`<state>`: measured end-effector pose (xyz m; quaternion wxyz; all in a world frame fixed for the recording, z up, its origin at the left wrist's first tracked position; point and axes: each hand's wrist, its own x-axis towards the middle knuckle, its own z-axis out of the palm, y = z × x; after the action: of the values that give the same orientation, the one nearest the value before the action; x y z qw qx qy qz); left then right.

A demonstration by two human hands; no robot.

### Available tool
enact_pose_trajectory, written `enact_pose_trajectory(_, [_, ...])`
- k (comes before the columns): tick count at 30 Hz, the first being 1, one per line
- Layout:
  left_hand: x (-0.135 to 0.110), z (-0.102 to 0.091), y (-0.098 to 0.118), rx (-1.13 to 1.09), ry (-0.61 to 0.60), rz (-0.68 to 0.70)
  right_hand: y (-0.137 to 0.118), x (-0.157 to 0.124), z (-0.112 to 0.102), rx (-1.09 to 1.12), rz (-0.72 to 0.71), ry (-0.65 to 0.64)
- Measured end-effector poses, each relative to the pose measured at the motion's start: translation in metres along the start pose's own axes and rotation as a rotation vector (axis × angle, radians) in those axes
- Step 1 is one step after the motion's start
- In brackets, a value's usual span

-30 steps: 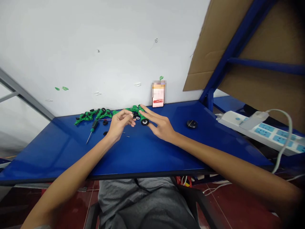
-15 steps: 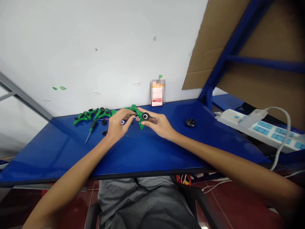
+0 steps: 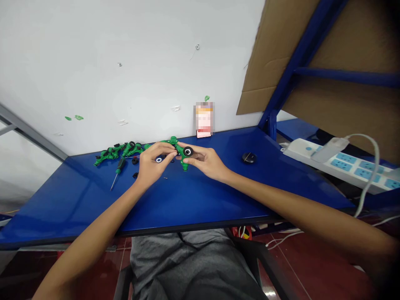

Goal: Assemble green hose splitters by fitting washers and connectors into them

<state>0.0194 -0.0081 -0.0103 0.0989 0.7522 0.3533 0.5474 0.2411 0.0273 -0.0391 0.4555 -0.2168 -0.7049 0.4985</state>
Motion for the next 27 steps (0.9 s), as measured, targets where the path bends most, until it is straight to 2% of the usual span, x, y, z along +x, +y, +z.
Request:
enact_pose_trajectory(4, [-0.001, 0.007, -0.006, -0.331, 0.081, -0.361, -0.003, -0.005, -0.001, -0.295, -0.212, 0.039])
enact_pose_trajectory(6, [-0.001, 0.008, -0.009, -0.448, 0.042, -0.498, -0.005, -0.007, -0.002, -0.432, -0.322, 0.038])
enact_pose_trajectory(8, [-0.002, 0.009, -0.009, -0.515, -0.039, -0.574, -0.004, -0.008, -0.003, -0.510, -0.388, 0.026])
enact_pose_trajectory(10, [-0.002, 0.008, -0.006, -0.524, -0.090, -0.570, -0.002, -0.009, -0.004, -0.562, -0.420, 0.010])
enact_pose_trajectory(15, [-0.001, 0.005, 0.001, -0.396, -0.089, -0.414, 0.001, -0.011, -0.004, -0.636, -0.509, -0.016])
enact_pose_trajectory(19, [0.000, 0.005, 0.000, -0.428, -0.156, -0.434, -0.004, -0.017, 0.000, -0.688, -0.578, -0.104])
enact_pose_trajectory(21, [-0.001, 0.007, -0.001, -0.459, -0.167, -0.467, -0.007, -0.019, 0.004, -0.704, -0.554, -0.123])
enact_pose_trajectory(27, [-0.006, 0.016, 0.001, -0.459, -0.038, -0.524, -0.007, -0.016, 0.006, -0.654, -0.326, -0.049])
